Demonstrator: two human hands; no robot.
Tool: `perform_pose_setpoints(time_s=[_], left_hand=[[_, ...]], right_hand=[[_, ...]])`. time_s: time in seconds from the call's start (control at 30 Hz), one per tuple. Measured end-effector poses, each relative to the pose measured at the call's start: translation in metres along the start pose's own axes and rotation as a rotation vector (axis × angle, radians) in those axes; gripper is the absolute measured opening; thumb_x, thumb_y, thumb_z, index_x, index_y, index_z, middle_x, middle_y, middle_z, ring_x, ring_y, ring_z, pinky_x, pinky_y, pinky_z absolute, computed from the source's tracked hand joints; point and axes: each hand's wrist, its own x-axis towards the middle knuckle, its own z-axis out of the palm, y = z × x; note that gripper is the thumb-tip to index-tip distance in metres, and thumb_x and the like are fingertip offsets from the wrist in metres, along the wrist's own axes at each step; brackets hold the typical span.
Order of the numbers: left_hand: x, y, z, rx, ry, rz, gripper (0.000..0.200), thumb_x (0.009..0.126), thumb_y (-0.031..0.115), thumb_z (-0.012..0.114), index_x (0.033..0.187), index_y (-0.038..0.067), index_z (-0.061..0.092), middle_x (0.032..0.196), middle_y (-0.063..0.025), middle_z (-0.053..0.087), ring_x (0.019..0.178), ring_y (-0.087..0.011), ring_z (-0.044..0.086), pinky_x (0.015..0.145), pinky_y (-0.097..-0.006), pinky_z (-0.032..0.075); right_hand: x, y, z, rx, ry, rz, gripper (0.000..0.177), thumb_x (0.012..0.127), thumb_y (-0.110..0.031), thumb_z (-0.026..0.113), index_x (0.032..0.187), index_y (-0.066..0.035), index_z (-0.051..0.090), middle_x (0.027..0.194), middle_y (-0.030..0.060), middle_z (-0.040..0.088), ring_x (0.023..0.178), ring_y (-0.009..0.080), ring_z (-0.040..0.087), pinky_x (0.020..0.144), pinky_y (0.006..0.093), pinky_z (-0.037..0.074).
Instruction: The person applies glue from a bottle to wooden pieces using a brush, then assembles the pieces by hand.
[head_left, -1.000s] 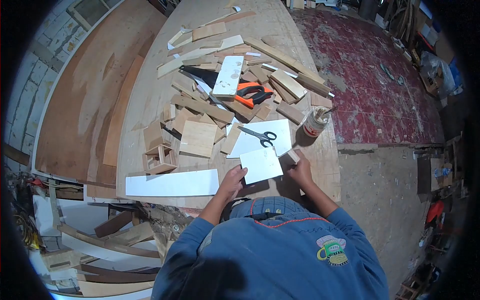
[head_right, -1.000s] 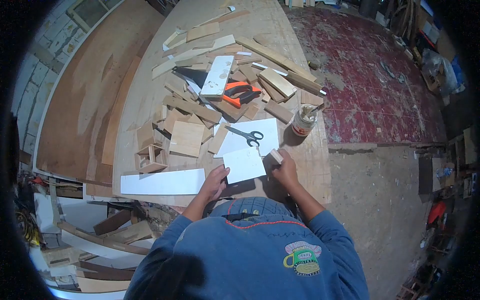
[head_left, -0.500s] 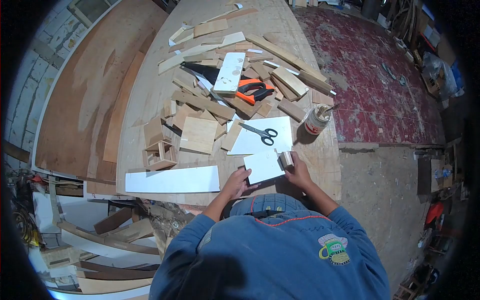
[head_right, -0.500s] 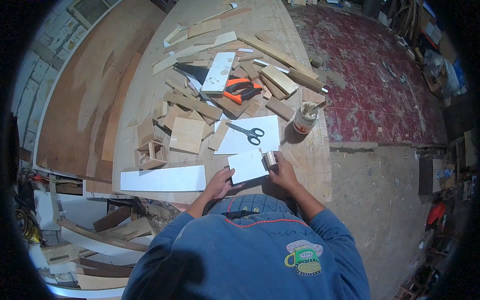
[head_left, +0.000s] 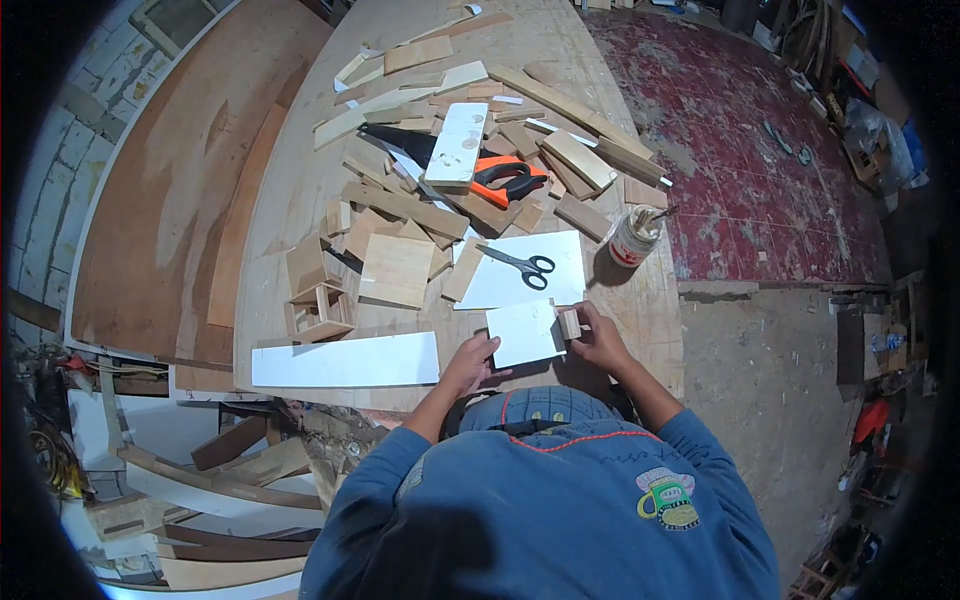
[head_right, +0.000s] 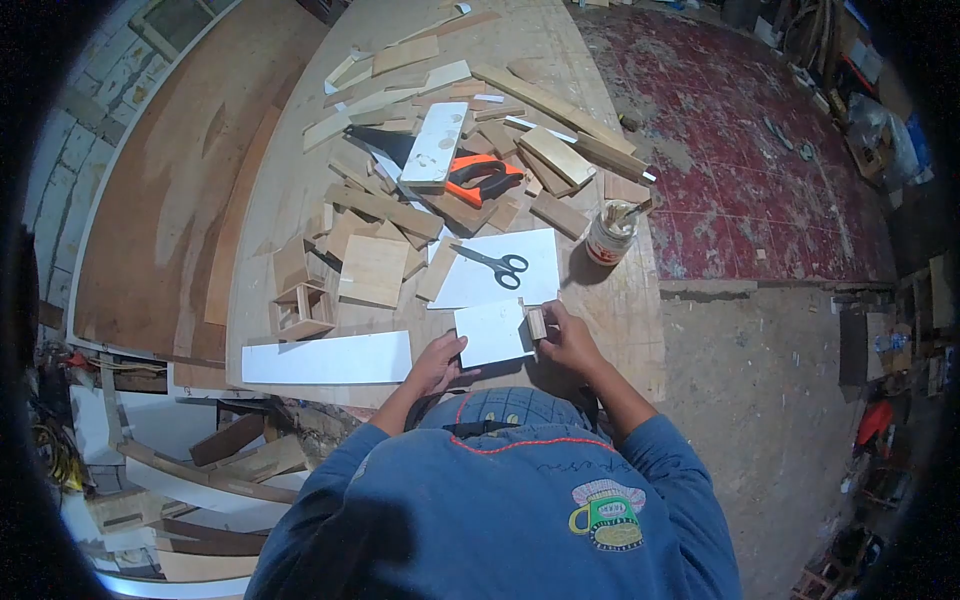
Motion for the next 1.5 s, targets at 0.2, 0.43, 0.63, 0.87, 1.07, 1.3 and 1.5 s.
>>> perform_pose_setpoints(time_s=[0.2, 0.43, 0.63, 0.87, 1.07, 1.3, 1.5], left_hand=[[-0.004, 0.003, 0.005, -0.062, 0.045, -0.003, 0.038, 0.097, 0.027, 0.05, 0.127, 0.005, 0.045, 0.122, -0.0091, 0.054, 0.109, -0.0227, 0.055, 0.088, -0.044, 0.049], [-0.001, -0.006, -0.01, -0.09, 0.013, -0.01, 0.039, 0.098, 0.027, 0.047, 0.131, 0.008, 0.041, 0.126, -0.0075, 0.051, 0.112, -0.0216, 0.054, 0.089, -0.0436, 0.049], [-0.002, -0.012, -0.018, -0.15, 0.043, 0.013, 0.042, 0.095, 0.028, 0.052, 0.13, 0.007, 0.043, 0.121, -0.008, 0.054, 0.107, -0.022, 0.055, 0.086, -0.042, 0.05], [-0.004, -0.005, -0.007, -0.171, 0.006, 0.024, 0.041, 0.095, 0.028, 0.053, 0.129, 0.007, 0.043, 0.121, -0.0075, 0.054, 0.108, -0.0216, 0.055, 0.085, -0.0421, 0.051], [-0.008, 0.0, -0.003, -0.158, 0.005, 0.045, 0.039, 0.096, 0.028, 0.052, 0.127, 0.006, 0.044, 0.12, -0.008, 0.055, 0.107, -0.021, 0.056, 0.084, -0.0418, 0.051], [-0.01, 0.005, 0.001, -0.157, 0.018, 0.078, 0.04, 0.095, 0.027, 0.052, 0.128, 0.005, 0.044, 0.12, -0.0085, 0.056, 0.106, -0.0205, 0.057, 0.082, -0.0394, 0.052], [-0.01, 0.007, 0.003, -0.094, 0.026, 0.079, 0.041, 0.095, 0.027, 0.053, 0.128, 0.005, 0.044, 0.119, -0.0076, 0.056, 0.106, -0.0199, 0.057, 0.083, -0.0399, 0.051]], right_hand=[[-0.002, -0.008, -0.009, -0.043, 0.001, -0.055, 0.061, 0.069, -0.01, 0.073, 0.125, -0.005, 0.05, 0.097, 0.015, 0.065, 0.086, 0.0242, 0.065, 0.073, 0.0324, 0.051], [0.0, 0.007, -0.017, 0.39, -0.098, 0.118, 0.046, 0.083, -0.015, 0.06, 0.126, -0.002, 0.053, 0.098, 0.0017, 0.062, 0.084, 0.0101, 0.055, 0.072, 0.0245, 0.045], [-0.005, 0.017, -0.024, 0.489, -0.034, 0.399, 0.042, 0.093, -0.035, 0.044, 0.11, 0.0, 0.062, 0.102, 0.0052, 0.063, 0.094, 0.0136, 0.056, 0.084, 0.028, 0.042], [-0.002, 0.006, -0.016, 0.429, -0.045, 0.426, 0.044, 0.095, -0.037, 0.043, 0.113, -0.001, 0.06, 0.103, 0.009, 0.063, 0.091, 0.0164, 0.059, 0.084, 0.0309, 0.044], [0.004, -0.02, -0.02, 0.6, 0.124, 0.387, 0.041, 0.094, -0.032, 0.046, 0.123, -0.004, 0.053, 0.099, 0.0076, 0.062, 0.083, 0.0184, 0.059, 0.072, 0.031, 0.048], [0.006, 0.002, -0.037, 0.232, -0.141, 0.454, 0.045, 0.075, -0.022, 0.064, 0.116, -0.004, 0.059, 0.1, 0.0077, 0.06, 0.088, 0.0197, 0.059, 0.077, 0.0317, 0.047], [-0.001, -0.025, -0.033, -0.743, -0.132, 0.13, 0.061, 0.065, -0.022, 0.073, 0.121, -0.007, 0.057, 0.113, 0.0171, 0.057, 0.101, 0.0367, 0.055, 0.085, 0.0425, 0.047]])
